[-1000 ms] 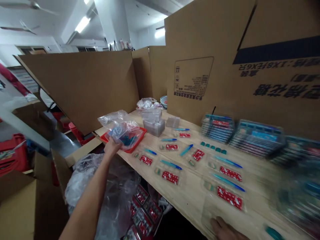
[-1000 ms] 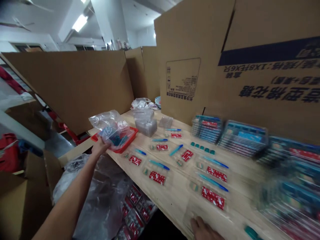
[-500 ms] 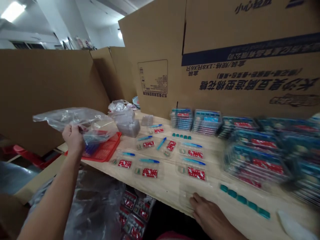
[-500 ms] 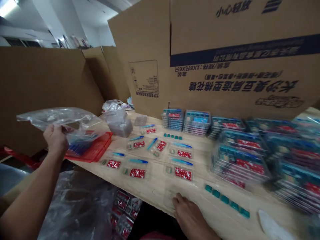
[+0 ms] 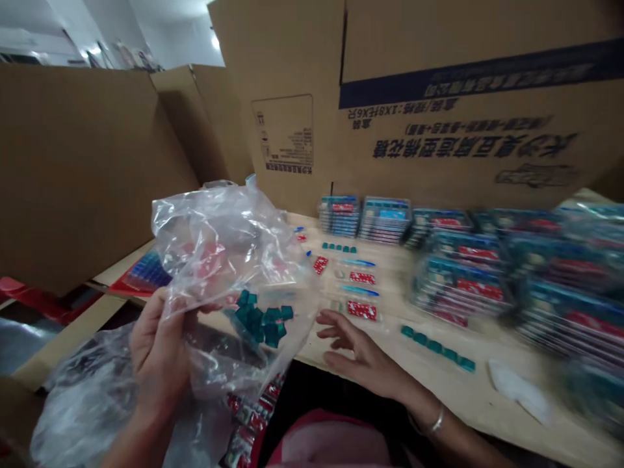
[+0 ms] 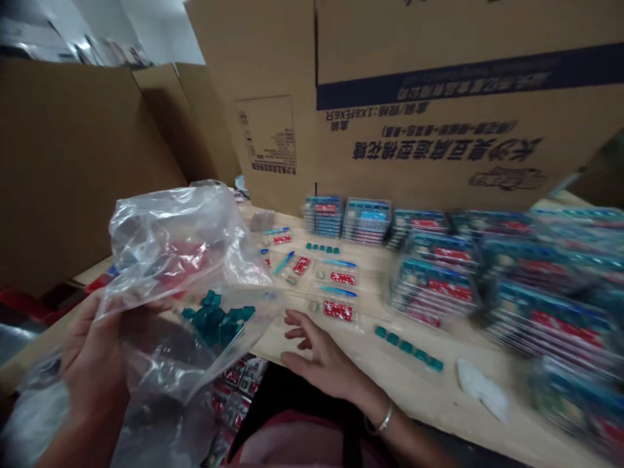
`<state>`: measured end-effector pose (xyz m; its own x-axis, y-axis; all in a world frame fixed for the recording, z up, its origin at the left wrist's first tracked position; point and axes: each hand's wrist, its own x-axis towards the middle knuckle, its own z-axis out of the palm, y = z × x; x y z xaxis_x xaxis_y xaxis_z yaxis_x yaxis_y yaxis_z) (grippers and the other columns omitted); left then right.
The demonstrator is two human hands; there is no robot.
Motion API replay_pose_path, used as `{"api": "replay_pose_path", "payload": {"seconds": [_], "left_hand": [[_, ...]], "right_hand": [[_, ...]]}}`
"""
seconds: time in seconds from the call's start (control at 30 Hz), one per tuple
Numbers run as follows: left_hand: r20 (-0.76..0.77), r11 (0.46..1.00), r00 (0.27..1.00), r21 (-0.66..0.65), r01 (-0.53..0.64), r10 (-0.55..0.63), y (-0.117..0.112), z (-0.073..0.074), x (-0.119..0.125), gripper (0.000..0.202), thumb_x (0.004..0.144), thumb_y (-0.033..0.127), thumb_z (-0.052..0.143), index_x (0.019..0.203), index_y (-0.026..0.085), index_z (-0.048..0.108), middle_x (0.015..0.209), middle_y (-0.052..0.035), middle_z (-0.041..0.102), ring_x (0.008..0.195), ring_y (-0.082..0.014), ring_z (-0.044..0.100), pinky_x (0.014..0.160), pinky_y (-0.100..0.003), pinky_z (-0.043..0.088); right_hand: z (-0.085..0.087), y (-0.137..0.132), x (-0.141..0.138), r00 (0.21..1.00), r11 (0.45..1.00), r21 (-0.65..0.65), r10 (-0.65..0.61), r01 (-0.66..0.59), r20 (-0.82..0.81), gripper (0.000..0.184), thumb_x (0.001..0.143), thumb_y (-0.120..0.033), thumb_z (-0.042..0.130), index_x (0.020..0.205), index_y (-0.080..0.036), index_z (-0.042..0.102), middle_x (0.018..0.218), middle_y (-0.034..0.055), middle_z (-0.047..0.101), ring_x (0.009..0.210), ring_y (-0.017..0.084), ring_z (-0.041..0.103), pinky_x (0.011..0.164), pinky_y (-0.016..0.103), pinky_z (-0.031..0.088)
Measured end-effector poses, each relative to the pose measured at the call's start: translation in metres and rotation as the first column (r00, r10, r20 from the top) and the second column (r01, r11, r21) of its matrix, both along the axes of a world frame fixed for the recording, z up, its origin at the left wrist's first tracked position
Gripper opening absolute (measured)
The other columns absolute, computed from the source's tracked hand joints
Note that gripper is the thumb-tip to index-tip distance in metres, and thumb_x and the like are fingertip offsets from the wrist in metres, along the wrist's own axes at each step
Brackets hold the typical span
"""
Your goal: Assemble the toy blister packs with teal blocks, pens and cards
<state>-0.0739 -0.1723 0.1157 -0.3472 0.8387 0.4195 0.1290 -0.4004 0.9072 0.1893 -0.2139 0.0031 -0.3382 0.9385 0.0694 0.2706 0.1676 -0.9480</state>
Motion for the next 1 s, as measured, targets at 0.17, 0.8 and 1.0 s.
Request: {"api": "replay_pose_path", "payload": {"seconds": [0.17,0.8,1.0], "left_hand": [[0.045,0.992,0.993,-0.058,0.109,-0.106,0.009,-0.017,0.008,0.022,0.077,0.04,0.064,0.069,0.019,0.06,0.069,0.0011,0.065,0.058,-0.0114,0.054,0.053,-0.02,0.043],[-0.289,0.871,0.827,-0.265,0.414,-0.482,0.07,-0.129,0.036,0.026,0.082,0.044,0.056,0.081,0.019,0.063,0.078,-0.0028,0.063,0.077,-0.0181,0.059,0.076,-0.028,0.044],[-0.431,0.893,0.792,-0.326,0.309,-0.432,0.065,-0.129,0.029,0.019,0.078,0.037,0.059,0.074,0.019,0.058,0.07,-0.0006,0.059,0.068,-0.0157,0.054,0.065,-0.025,0.041]], "right_hand": [[-0.054,-0.015,0.027,0.744,0.983,0.178,-0.151,0.044,0.651,0.056,0.092,-0.039,0.043,0.144,-0.022,0.031,0.153,0.0116,0.02,0.142,0.027,0.011,0.112,0.055,0.015],[-0.009,0.087,-0.044,0.669,0.902,0.352,-0.101,-0.252,0.737,0.023,0.09,-0.007,0.041,0.102,-0.01,0.061,0.104,0.0132,0.065,0.087,0.02,0.065,0.074,0.03,0.051],[-0.015,0.132,-0.066,0.617,0.919,0.285,-0.061,-0.271,0.784,0.021,0.089,-0.009,0.043,0.094,-0.008,0.063,0.099,0.0168,0.066,0.093,0.025,0.063,0.075,0.031,0.047]]}}
